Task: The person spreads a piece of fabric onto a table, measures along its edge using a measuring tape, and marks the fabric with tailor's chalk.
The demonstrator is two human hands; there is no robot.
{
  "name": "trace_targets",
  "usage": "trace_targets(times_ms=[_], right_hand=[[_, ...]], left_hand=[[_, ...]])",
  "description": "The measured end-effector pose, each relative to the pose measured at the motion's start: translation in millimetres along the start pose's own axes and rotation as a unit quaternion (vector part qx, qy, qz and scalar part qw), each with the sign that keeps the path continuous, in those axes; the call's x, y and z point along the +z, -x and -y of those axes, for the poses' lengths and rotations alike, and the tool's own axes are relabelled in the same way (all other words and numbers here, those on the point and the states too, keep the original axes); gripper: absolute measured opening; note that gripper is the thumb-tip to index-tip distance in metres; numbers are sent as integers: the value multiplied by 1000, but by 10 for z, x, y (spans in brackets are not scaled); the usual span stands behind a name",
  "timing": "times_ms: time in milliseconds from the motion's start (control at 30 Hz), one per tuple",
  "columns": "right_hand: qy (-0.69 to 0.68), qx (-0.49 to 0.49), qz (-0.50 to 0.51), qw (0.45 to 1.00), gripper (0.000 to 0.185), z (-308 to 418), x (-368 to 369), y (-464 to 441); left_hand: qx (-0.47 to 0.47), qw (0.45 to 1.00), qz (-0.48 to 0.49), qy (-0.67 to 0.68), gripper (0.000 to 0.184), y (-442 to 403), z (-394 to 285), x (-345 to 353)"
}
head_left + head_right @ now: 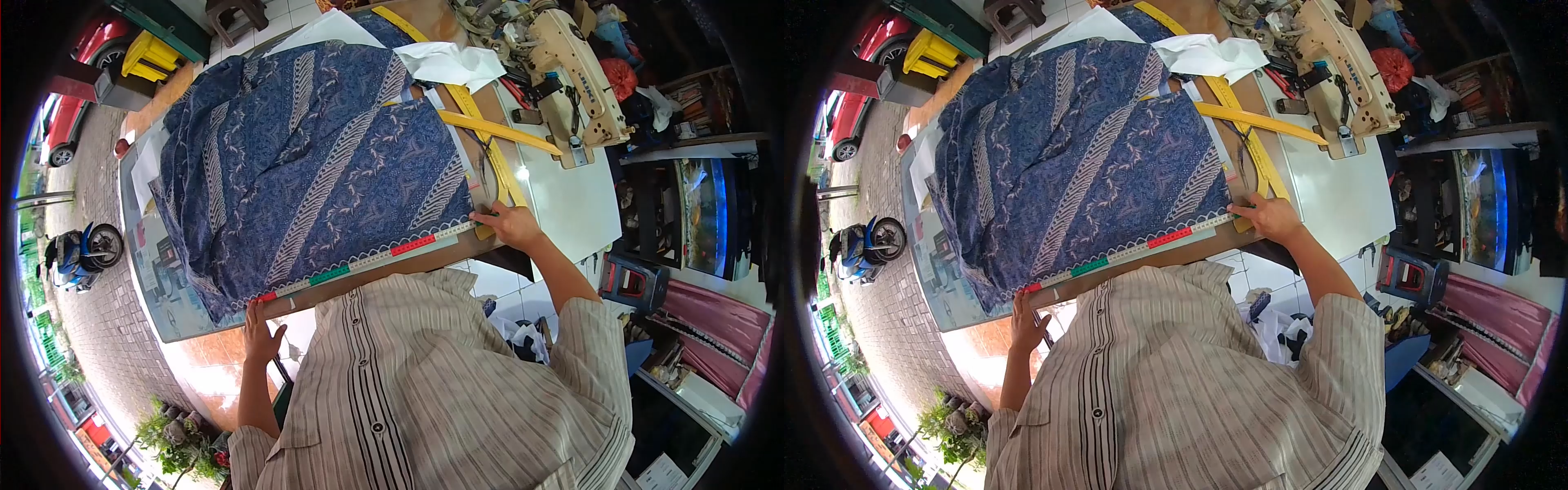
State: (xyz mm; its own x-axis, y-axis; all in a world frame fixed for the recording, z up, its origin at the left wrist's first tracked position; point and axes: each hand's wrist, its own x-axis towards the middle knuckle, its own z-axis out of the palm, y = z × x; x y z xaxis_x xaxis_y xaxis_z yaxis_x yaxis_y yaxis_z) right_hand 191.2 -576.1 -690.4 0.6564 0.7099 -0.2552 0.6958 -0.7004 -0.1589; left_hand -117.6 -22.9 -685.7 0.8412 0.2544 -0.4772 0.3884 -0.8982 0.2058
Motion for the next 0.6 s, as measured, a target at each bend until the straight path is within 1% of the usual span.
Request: trace_targets(times_ms=[100,400,600], right_hand=[[-12,-9,-19,1000,45,-1,-6,4],[-18,-5,-15,1000,43,25,-52,-7],[-30,-6,-32,999,42,19,-21,-5]], left_hand=[[6,1000,-1,-4,89,-3,4,-4],[15,1000,-10,5,89,5,5,7],[-10,1000,-6,1,89,0,-21,1]])
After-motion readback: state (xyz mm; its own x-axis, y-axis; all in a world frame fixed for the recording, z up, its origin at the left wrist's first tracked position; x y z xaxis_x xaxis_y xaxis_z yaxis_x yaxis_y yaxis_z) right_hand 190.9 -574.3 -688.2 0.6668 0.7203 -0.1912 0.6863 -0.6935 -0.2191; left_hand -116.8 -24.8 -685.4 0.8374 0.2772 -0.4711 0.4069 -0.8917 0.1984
